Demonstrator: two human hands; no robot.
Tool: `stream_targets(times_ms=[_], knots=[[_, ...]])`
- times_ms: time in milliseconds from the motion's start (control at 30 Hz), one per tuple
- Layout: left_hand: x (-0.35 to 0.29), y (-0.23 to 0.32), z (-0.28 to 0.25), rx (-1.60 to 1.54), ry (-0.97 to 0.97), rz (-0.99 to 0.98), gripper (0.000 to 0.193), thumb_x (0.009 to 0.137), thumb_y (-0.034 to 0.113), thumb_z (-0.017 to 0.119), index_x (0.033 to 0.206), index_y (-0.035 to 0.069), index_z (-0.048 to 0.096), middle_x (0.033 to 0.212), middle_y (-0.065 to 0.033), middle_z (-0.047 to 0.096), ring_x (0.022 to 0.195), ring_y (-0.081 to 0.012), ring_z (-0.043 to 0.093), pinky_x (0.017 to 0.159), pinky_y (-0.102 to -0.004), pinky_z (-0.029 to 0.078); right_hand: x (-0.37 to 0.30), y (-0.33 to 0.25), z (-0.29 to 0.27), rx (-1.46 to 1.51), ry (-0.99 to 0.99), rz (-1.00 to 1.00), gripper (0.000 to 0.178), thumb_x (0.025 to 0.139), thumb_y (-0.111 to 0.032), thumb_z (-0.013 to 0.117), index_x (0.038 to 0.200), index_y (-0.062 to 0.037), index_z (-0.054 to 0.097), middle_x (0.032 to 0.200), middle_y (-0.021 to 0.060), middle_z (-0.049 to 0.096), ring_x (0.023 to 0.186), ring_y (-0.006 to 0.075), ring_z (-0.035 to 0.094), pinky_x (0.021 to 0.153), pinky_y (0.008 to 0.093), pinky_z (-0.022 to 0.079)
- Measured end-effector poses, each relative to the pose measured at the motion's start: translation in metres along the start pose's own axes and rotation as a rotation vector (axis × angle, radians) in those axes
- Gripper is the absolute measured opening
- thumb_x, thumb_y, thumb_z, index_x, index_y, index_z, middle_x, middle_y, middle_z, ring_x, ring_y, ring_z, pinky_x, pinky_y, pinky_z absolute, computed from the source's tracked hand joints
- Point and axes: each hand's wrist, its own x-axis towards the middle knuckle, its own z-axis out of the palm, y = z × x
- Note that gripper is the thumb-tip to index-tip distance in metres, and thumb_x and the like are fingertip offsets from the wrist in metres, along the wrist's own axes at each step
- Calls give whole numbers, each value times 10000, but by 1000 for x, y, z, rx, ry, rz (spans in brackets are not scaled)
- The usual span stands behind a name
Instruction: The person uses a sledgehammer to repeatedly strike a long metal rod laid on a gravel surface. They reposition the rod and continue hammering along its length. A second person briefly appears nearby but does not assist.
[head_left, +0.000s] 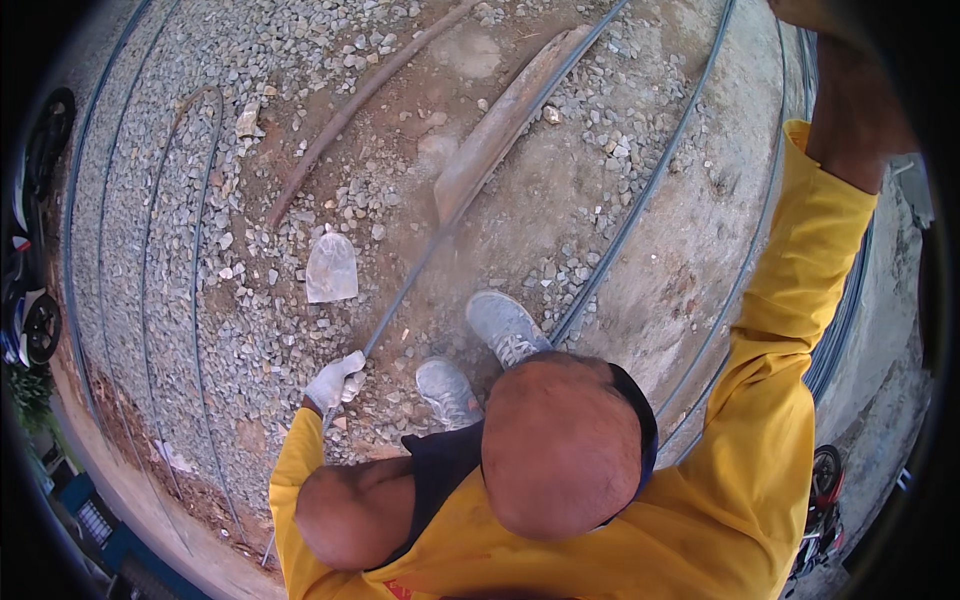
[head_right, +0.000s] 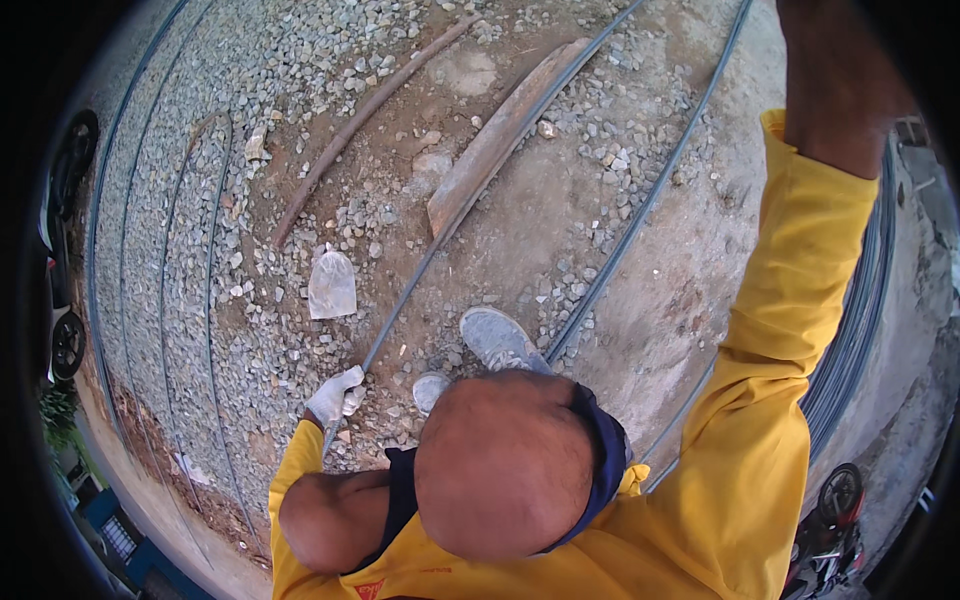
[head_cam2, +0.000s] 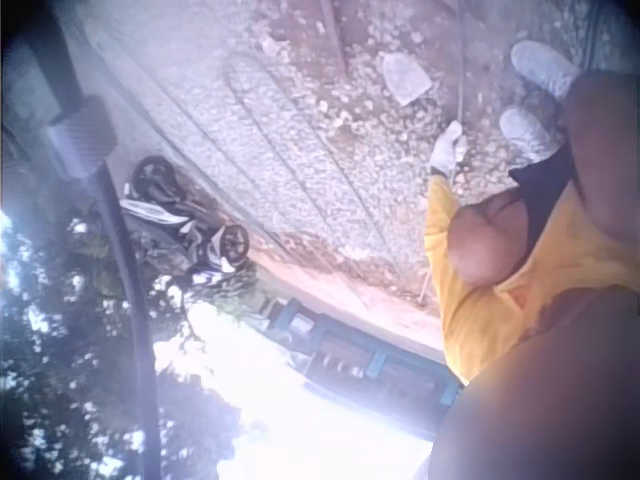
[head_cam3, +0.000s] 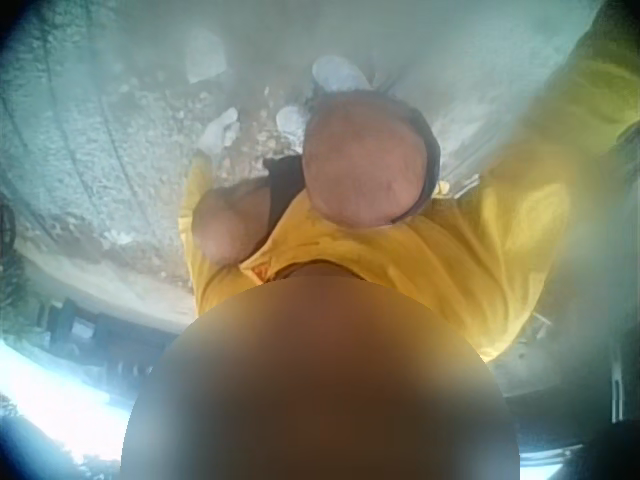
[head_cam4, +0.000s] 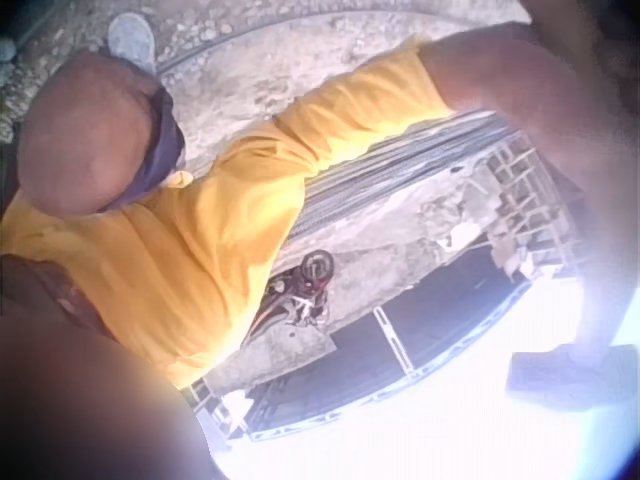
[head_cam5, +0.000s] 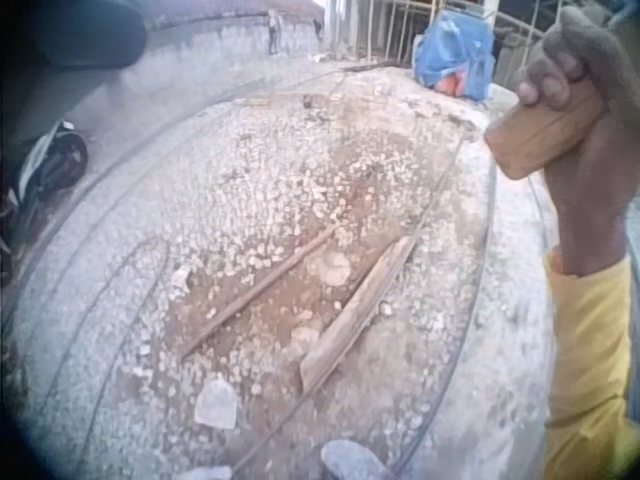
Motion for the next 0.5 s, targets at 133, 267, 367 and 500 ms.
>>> stream_targets(times_ms=[133,267,367,500], knots=[[-4,2,-1,20,4,40,494,1048,515,679,726,166,543,570,55,429,429,-79,319,403,-286,195,-202,105,37,-645,-23,351,280,926,-168,768,1123,-27,628,913,114,665,787,216,686,731,382,565],[-10,6,-4,63,-5,82,502,1058,539,661,742,164,555,568,59,427,432,-74,308,409,-292,180,-335,149,-35,-419,-57,1320,171,909,-99,706,1016,-11,606,721,36,596,529,159,595,470,339,487],[-15,5,-2,75,11,63,515,1064,550,647,727,177,537,563,62,415,430,-76,298,411,-295,171,-312,125,-84,-310,-53,1349,125,950,-87,691,991,-28,589,712,23,569,522,145,571,476,330,497],[-21,3,1,69,23,77,513,1079,521,622,707,190,495,567,64,385,440,-79,280,420,-296,164,-214,52,-75,-254,-61,1030,163,976,-118,699,1059,-24,595,738,19,565,560,134,573,529,315,509]])
